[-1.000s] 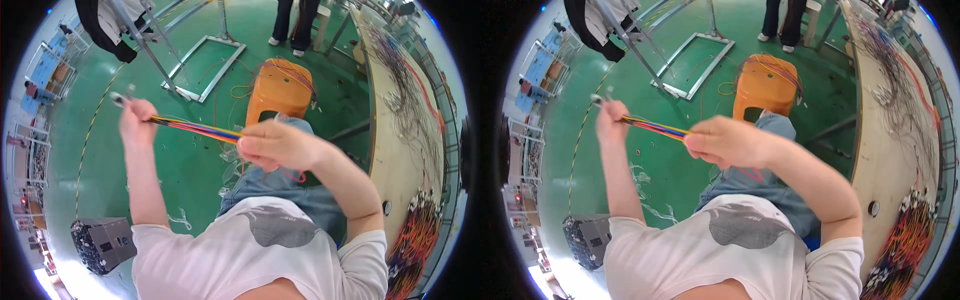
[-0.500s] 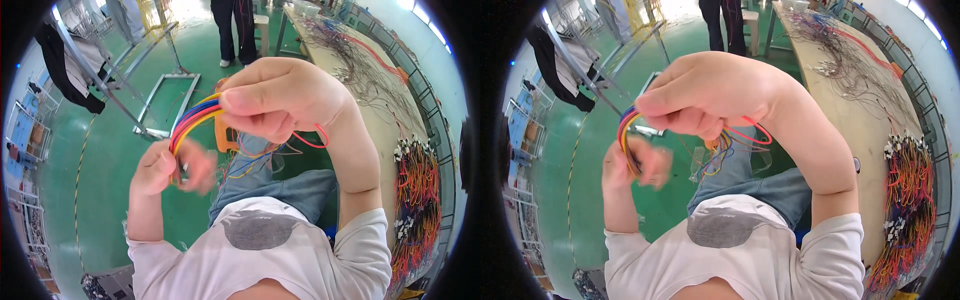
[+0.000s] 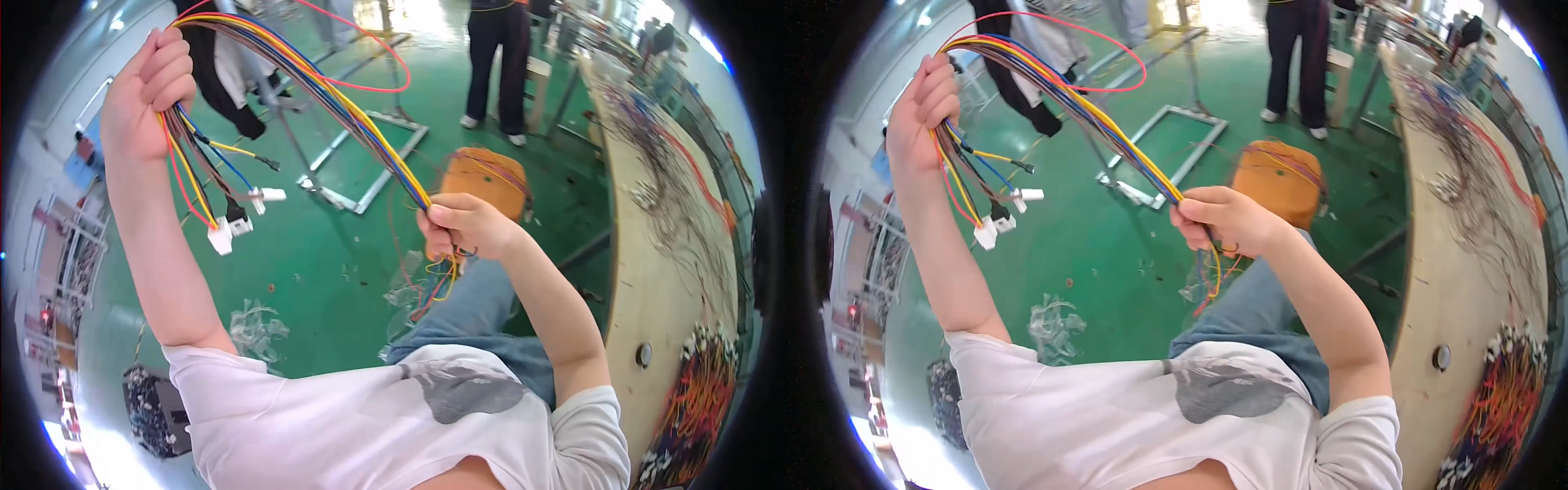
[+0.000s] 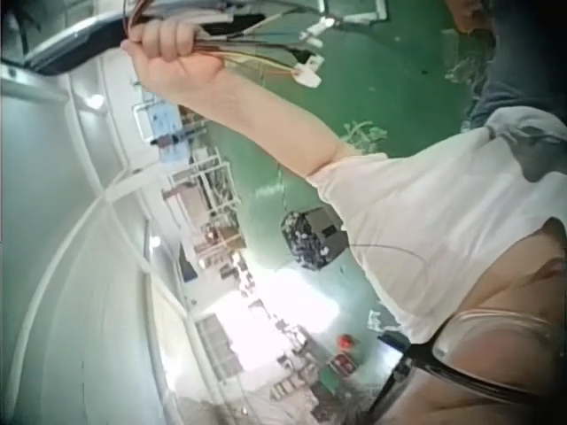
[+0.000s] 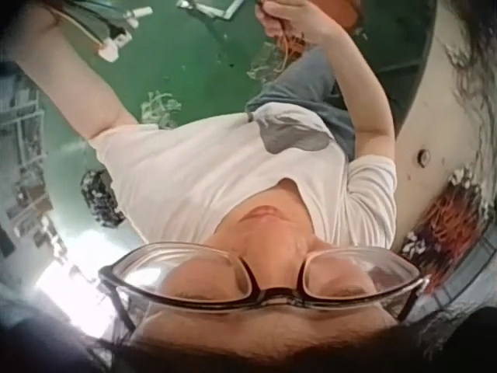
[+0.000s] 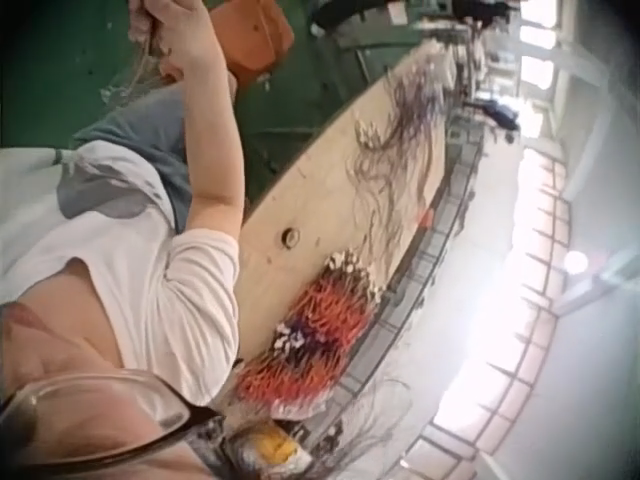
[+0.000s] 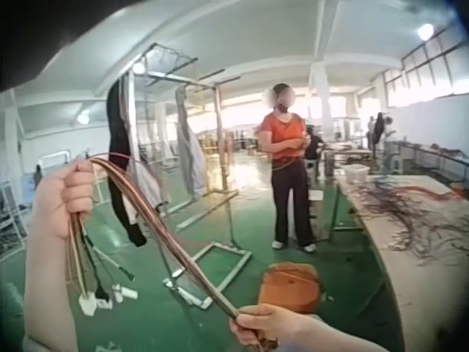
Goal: Wrapping electrical wire bundle connectors with black electrical tape in a factory setting.
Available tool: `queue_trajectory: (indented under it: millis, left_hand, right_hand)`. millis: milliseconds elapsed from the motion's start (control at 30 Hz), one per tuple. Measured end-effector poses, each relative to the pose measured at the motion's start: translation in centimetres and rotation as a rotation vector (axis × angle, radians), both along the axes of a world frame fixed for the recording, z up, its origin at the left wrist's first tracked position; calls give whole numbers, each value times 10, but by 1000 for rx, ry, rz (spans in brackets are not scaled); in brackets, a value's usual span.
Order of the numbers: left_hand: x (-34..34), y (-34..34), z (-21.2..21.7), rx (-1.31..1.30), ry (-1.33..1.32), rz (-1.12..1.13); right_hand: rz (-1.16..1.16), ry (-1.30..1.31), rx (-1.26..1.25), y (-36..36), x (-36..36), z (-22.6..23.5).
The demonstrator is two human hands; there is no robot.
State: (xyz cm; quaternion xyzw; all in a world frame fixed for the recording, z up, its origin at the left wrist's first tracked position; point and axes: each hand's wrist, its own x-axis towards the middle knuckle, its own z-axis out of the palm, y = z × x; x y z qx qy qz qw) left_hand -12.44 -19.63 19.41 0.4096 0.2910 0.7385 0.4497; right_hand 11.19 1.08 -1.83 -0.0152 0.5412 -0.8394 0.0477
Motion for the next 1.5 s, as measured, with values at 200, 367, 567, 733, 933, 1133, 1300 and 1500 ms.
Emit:
queue_trajectory:
  millis: [200,367,567,733,933,1133,1300,1500]
  left_hand:
    - [-11,-27,23,-22,10,78]
    - [-26,-20,11,-93,-94,192]
    - [-75,-32,-62,-142,-296,309]
    - [3,40,-115,-245,193,723]
    - [108,70,-112,-349,708,400]
    - [110,59,-85,-555,708,275]
    - [148,64,-75,-363,1111,-14]
    - [124,48,-112,-445,373,-435]
  right_hand:
    - [12,64,119,-3,-14,-5]
    - [68,43,-116,8,-1,-9]
    - [-155,-103,481,23,17,8]
    - [31,56,1731,10,23,-14]
    - [250,-128,1444,-19,22,36]
    - [-761,224,1505,-7,62,57]
    - [-816,752,1395,-8,36,95]
    - [-88,66,399,25,66,106]
